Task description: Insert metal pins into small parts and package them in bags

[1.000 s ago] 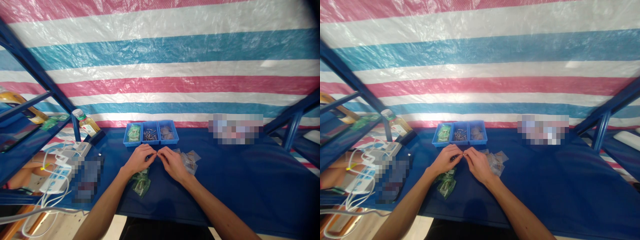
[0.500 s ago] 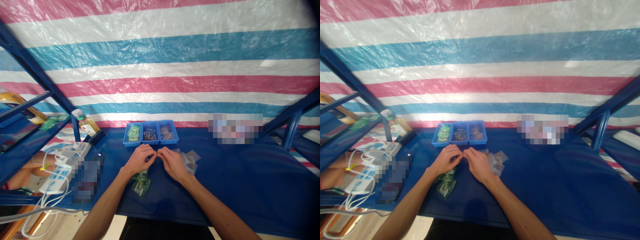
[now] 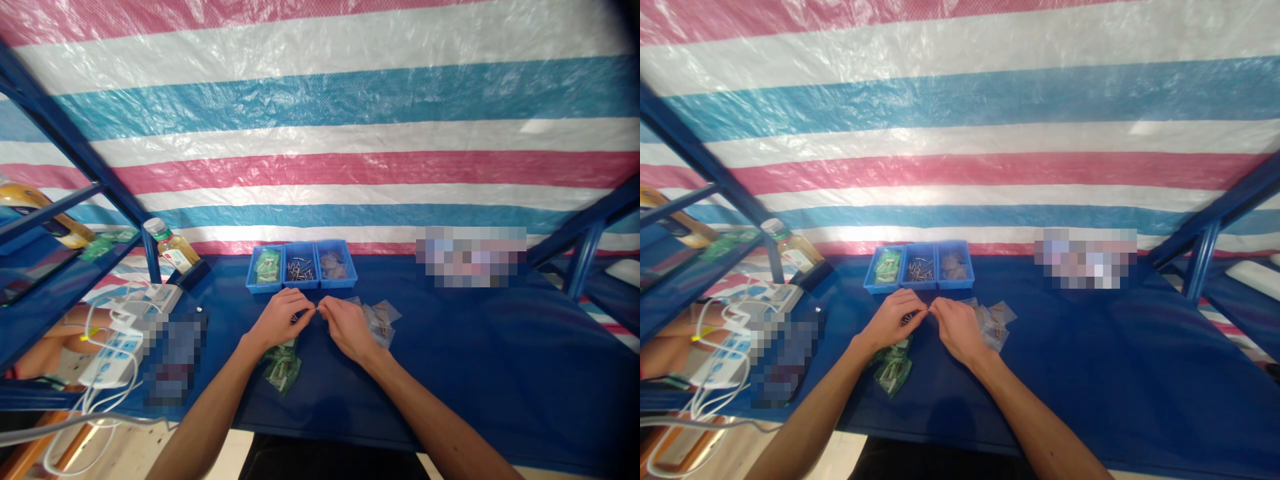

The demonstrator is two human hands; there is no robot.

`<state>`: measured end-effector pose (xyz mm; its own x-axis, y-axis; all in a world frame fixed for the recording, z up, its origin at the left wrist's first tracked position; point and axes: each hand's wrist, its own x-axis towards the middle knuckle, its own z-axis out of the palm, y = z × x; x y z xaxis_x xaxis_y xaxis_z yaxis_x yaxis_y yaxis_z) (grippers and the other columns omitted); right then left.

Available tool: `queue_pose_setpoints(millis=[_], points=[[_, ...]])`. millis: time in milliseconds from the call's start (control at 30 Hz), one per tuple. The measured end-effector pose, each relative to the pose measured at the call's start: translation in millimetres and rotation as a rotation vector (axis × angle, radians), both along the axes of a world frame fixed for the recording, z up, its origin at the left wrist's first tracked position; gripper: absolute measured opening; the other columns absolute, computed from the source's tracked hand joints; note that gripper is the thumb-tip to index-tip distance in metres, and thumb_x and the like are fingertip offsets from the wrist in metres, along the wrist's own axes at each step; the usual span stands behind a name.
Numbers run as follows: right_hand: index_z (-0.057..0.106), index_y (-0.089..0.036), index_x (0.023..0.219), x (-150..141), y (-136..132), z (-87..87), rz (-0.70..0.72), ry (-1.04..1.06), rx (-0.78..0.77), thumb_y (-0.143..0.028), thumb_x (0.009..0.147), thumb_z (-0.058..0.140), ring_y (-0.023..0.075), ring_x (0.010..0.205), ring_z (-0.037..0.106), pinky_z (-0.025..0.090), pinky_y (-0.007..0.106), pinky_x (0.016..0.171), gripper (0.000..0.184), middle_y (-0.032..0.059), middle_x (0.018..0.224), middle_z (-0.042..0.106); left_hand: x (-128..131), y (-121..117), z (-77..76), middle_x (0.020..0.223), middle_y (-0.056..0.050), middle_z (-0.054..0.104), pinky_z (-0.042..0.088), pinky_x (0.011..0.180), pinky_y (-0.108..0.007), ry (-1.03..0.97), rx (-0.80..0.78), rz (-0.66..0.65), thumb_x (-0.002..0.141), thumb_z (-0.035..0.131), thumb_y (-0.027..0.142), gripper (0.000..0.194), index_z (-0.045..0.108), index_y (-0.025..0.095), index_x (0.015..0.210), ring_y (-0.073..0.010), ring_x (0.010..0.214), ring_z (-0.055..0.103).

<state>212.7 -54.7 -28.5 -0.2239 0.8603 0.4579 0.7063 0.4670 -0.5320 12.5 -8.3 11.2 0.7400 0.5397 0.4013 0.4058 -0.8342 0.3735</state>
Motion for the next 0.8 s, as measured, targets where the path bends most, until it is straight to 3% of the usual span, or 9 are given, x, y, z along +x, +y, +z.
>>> queue_pose_setpoints(millis=[233, 433, 800], points=[[0.054, -0.023, 0.079, 2.2, 1.6, -1.5, -0.085, -0.04, -0.005, -0.031, 0.109, 0.038, 0.0182, 0.061, 0.06, 0.036, 0.029, 0.061, 0.035, 0.0013, 0.069, 0.065, -2.5, 2.2, -2.3, 0.091, -0.007, 0.073, 0.047, 0.084, -0.037, -0.025, -0.01, 0.014, 0.103, 0.053, 0.026, 0.019, 0.069, 0.018, 0.097, -0.0202, 0.088, 0.063], [0.061, -0.024, 0.115, 6.0, 1.3, -1.2, 0.052, 0.102, 0.007, -0.029, 0.107, 0.046, 0.021, 0.084, 0.069, 0.048, 0.03, 0.078, 0.017, 0.0048, 0.097, 0.073, -5.8, 4.4, -4.3, 0.091, -0.007, 0.072, 0.047, 0.082, -0.036, -0.044, -0.02, 0.043, 0.103, 0.053, 0.026, 0.018, 0.069, 0.018, 0.097, -0.0199, 0.088, 0.063], [0.061, -0.024, 0.099, 5.8, 1.6, 1.3, -0.01, 0.09, 0.02, -0.029, 0.108, 0.042, 0.0199, 0.076, 0.066, 0.046, 0.03, 0.072, 0.022, 0.0038, 0.09, 0.07, -5.8, 3.9, -1.5, 0.091, -0.007, 0.073, 0.047, 0.082, -0.035, -0.056, -0.007, 0.047, 0.103, 0.053, 0.026, 0.02, 0.07, 0.018, 0.097, -0.0196, 0.087, 0.064]])
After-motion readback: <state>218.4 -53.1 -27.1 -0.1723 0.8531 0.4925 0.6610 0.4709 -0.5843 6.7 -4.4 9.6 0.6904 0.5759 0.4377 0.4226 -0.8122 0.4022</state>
